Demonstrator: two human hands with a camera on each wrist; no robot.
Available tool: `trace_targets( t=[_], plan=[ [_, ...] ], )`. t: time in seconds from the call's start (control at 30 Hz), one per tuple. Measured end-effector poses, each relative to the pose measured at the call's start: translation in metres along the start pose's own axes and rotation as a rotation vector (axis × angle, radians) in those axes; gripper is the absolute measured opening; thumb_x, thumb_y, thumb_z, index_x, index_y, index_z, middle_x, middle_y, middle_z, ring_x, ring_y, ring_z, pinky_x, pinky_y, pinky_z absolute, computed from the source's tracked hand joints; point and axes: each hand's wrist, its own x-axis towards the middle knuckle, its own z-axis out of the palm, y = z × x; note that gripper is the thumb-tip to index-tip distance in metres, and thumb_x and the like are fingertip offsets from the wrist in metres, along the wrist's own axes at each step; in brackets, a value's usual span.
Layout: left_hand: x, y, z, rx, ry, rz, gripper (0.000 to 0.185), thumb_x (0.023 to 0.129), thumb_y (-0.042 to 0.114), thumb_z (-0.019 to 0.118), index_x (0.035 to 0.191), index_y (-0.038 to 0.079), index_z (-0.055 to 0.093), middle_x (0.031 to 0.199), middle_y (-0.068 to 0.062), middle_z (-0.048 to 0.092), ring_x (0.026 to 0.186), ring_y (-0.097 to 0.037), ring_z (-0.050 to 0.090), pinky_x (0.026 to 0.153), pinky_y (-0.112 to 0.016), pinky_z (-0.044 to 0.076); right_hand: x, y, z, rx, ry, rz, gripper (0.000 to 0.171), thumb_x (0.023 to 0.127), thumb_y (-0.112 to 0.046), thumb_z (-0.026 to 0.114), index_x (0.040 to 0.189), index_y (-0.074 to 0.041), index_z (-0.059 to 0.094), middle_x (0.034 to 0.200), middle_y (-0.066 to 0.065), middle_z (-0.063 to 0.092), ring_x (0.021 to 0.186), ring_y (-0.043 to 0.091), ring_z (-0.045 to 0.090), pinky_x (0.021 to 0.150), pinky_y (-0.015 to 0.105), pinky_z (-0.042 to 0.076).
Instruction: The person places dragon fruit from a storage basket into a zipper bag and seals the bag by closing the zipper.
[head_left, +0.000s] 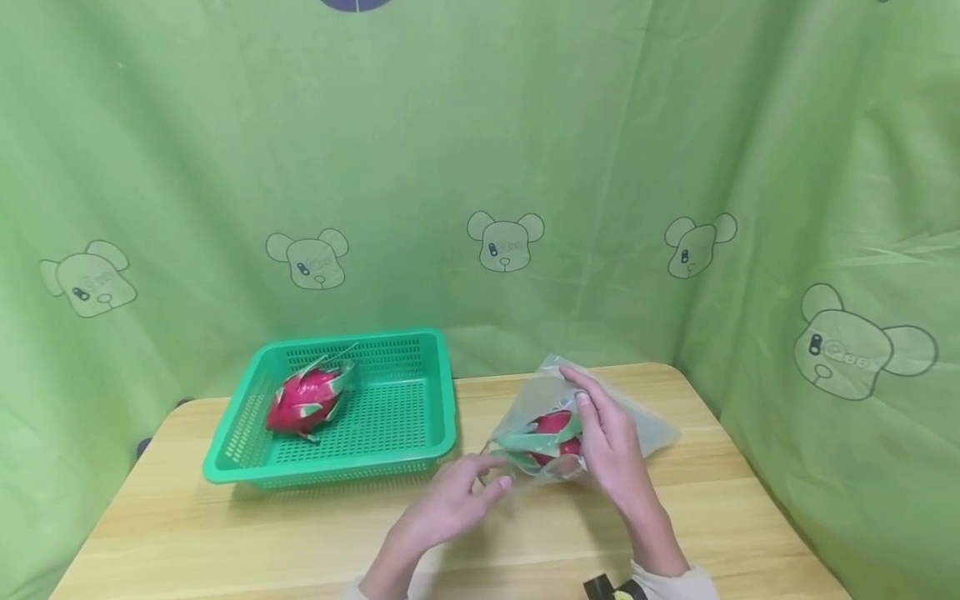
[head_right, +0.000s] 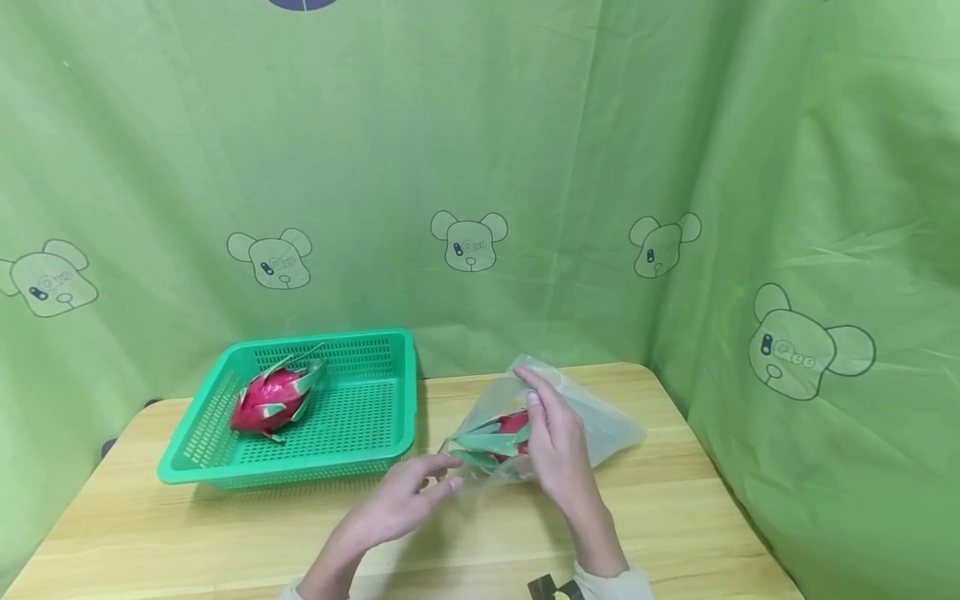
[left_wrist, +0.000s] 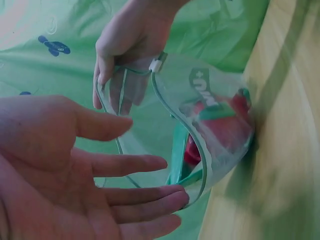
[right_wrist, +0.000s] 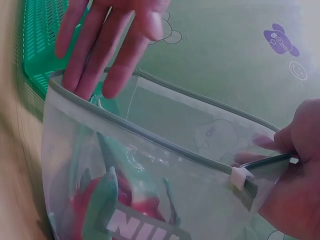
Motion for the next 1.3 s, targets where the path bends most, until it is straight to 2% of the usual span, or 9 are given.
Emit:
trace_targets(
  t=[0.2,0.3,0.5,0.6,0.8,0.97,1.07,1.2,1.3],
  plan=[
    [0.003,-0.01,0.002,0.06,0.155,0.002,0.013,0.099,0.018,0.067,0.1,0.006,0.07,0.094,-0.001,0.066,0.089,-0.018,0.061,0.076,-0.034,0.056,0.0,-0.001,0.002,0.001,0.003,-0.004,0.039,0.112,-0.018,0.039,0.147,-0.018,0.056,0.136,0.009,0.061,0.041,0.008,0.04,0.048,0.028,0.046],
    [0.006,-0.016,0.007,0.061,0.199,-0.019,0.012,0.098,0.015,0.068,0.1,0.003,0.065,0.08,0.002,0.06,0.074,-0.013,0.057,0.062,-0.027,0.053,0.0,-0.001,0.003,-0.008,0.012,-0.01,0.039,0.113,-0.018,0.039,0.147,-0.019,0.056,0.137,0.008,0.061,0.042,0.009,0.041,0.051,0.028,0.047],
    [0.013,-0.025,0.018,-0.01,0.162,-0.074,0.042,0.098,0.012,0.067,0.132,-0.01,0.057,0.091,-0.011,0.072,0.077,-0.019,0.068,0.063,-0.028,0.059,0.002,-0.003,0.004,-0.02,0.01,-0.03,0.04,0.113,-0.018,0.038,0.148,-0.016,0.055,0.148,0.004,0.056,0.046,0.011,0.039,0.079,0.023,0.046],
    [0.018,-0.029,0.024,-0.036,0.178,-0.06,0.028,0.096,0.003,0.064,0.121,-0.01,0.064,0.088,-0.012,0.073,0.067,-0.015,0.065,0.055,-0.025,0.056,0.002,-0.004,0.004,-0.023,0.003,-0.037,0.04,0.113,-0.018,0.038,0.149,-0.016,0.055,0.149,0.004,0.055,0.049,0.011,0.039,0.085,0.022,0.044],
    [0.025,-0.032,0.03,-0.106,0.265,-0.037,0.02,0.093,-0.005,0.059,0.108,-0.01,0.071,0.075,-0.003,0.07,0.052,-0.007,0.054,0.043,-0.019,0.046,0.0,-0.007,0.0,-0.046,-0.001,-0.017,0.041,0.113,-0.02,0.037,0.15,-0.016,0.053,0.144,0.006,0.058,0.045,0.011,0.039,0.071,0.027,0.048],
    [0.028,-0.029,0.03,-0.213,0.347,-0.003,0.02,0.094,-0.004,0.057,0.107,-0.011,0.071,0.08,-0.008,0.075,0.062,-0.017,0.069,0.051,-0.021,0.055,-0.001,-0.012,-0.007,-0.073,0.001,-0.055,0.042,0.113,-0.017,0.037,0.152,-0.016,0.051,0.153,0.004,0.052,0.077,0.016,0.056,0.103,0.018,0.041],
    [0.03,-0.027,0.028,-0.305,0.391,0.006,0.02,0.095,-0.003,0.056,0.107,-0.011,0.071,0.083,-0.012,0.076,0.069,-0.019,0.074,0.059,-0.026,0.06,0.0,-0.016,-0.011,-0.065,0.0,-0.095,0.042,0.112,-0.012,0.039,0.152,-0.014,0.05,0.154,0.004,0.05,0.086,0.016,0.054,0.107,0.013,0.035],
    [0.031,-0.024,0.024,-0.435,0.426,-0.007,0.02,0.095,-0.005,0.057,0.107,-0.013,0.071,0.087,-0.017,0.076,0.075,-0.022,0.076,0.064,-0.035,0.063,0.0,-0.019,-0.015,-0.059,-0.002,-0.122,0.042,0.111,-0.009,0.041,0.151,-0.013,0.051,0.097,0.008,0.068,0.056,0.011,0.041,0.079,0.012,0.045],
    [0.031,-0.022,0.021,-0.476,0.452,-0.018,0.02,0.094,-0.005,0.058,0.107,-0.012,0.071,0.088,-0.019,0.075,0.075,-0.025,0.076,0.063,-0.037,0.063,0.002,-0.018,-0.016,-0.072,-0.011,-0.141,0.04,0.11,-0.009,0.044,0.149,-0.011,0.054,0.094,0.008,0.067,0.051,0.009,0.036,0.068,0.017,0.042]
  ],
)
